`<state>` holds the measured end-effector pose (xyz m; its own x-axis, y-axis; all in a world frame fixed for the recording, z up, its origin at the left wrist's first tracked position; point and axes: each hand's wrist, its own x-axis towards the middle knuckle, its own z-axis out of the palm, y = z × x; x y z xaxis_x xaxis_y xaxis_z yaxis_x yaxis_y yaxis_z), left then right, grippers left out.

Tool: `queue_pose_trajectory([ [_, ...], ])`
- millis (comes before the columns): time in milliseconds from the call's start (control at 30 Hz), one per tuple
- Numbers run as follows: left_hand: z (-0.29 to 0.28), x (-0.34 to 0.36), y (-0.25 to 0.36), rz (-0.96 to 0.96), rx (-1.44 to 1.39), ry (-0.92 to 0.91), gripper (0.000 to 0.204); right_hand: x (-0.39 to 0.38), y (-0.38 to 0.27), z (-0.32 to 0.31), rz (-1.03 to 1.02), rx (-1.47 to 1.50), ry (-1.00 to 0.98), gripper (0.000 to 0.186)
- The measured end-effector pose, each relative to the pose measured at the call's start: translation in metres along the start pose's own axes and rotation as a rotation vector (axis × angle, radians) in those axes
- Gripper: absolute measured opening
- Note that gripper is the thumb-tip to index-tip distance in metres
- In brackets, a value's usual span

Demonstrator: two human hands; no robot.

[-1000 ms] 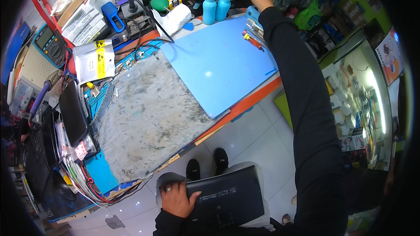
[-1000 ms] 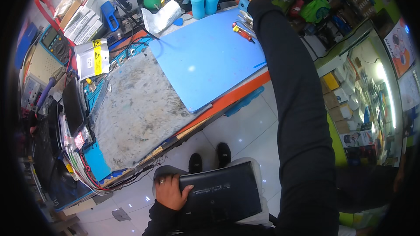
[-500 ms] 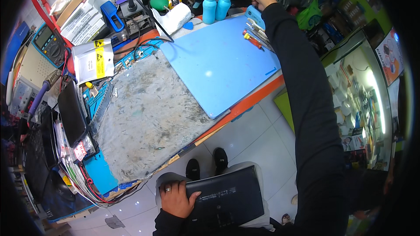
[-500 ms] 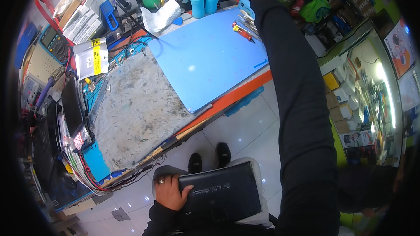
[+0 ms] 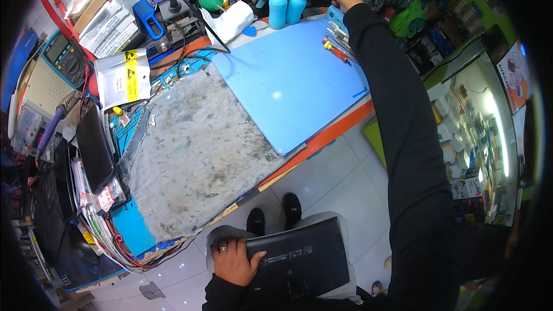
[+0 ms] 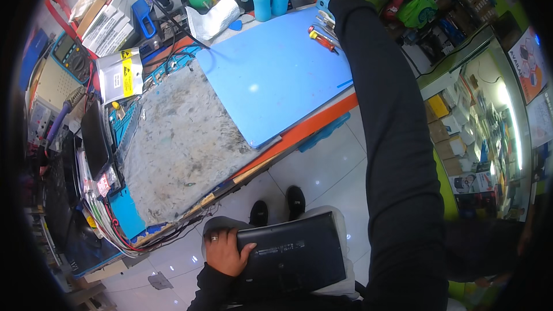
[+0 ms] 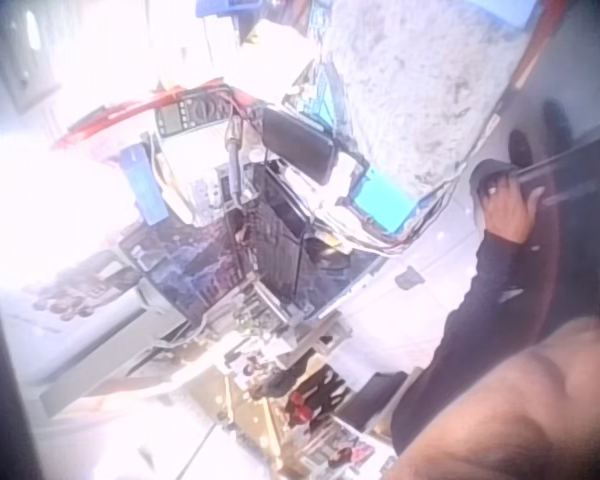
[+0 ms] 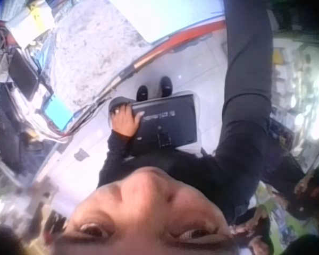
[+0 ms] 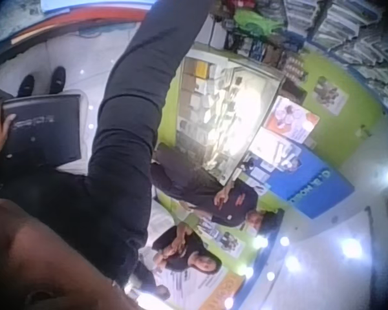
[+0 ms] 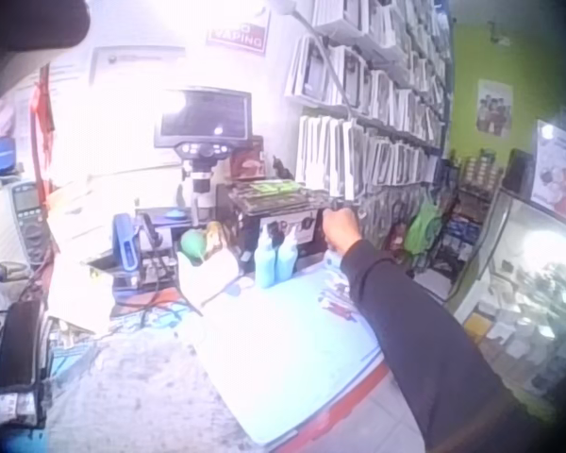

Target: The person uses a screwdriver to remove screws from the bottom of a laptop, then uses their hands to pry the back casing open.

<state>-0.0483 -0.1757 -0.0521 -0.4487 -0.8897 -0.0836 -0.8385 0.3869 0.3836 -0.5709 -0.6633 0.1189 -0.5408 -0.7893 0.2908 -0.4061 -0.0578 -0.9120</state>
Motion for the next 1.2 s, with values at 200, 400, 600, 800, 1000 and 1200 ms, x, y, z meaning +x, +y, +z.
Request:
queue_pose_trajectory([
  [200,0.0,-0.002,-0.001,0.009,-0.001,0.02,0.063,-0.001,0.002,-0.007,0.043,-0.006,-0.011,0.03],
  [400,0.0,-0.002,-0.002,0.003,-0.001,0.024,0.063,-0.003,0.006,-0.02,0.067,0.18,-0.147,0.017],
  [600,0.002,-0.002,-0.002,0.005,0.007,0.022,0.063,-0.006,0.004,-0.022,0.054,0.179,-0.169,0.012],
  [800,0.0,-0.001,-0.002,0.002,-0.002,0.011,0.063,-0.002,-0.004,-0.02,0.112,0.21,-0.079,0.015],
  [1000,-0.005,-0.001,0.001,-0.016,-0.016,-0.044,0.062,0.006,-0.009,-0.016,0.071,0.008,-0.017,0.016],
  [1200,-0.004,0.001,0.002,-0.003,0.023,0.0,0.063,0.002,-0.009,-0.001,0.082,0.058,0.011,0.026],
])
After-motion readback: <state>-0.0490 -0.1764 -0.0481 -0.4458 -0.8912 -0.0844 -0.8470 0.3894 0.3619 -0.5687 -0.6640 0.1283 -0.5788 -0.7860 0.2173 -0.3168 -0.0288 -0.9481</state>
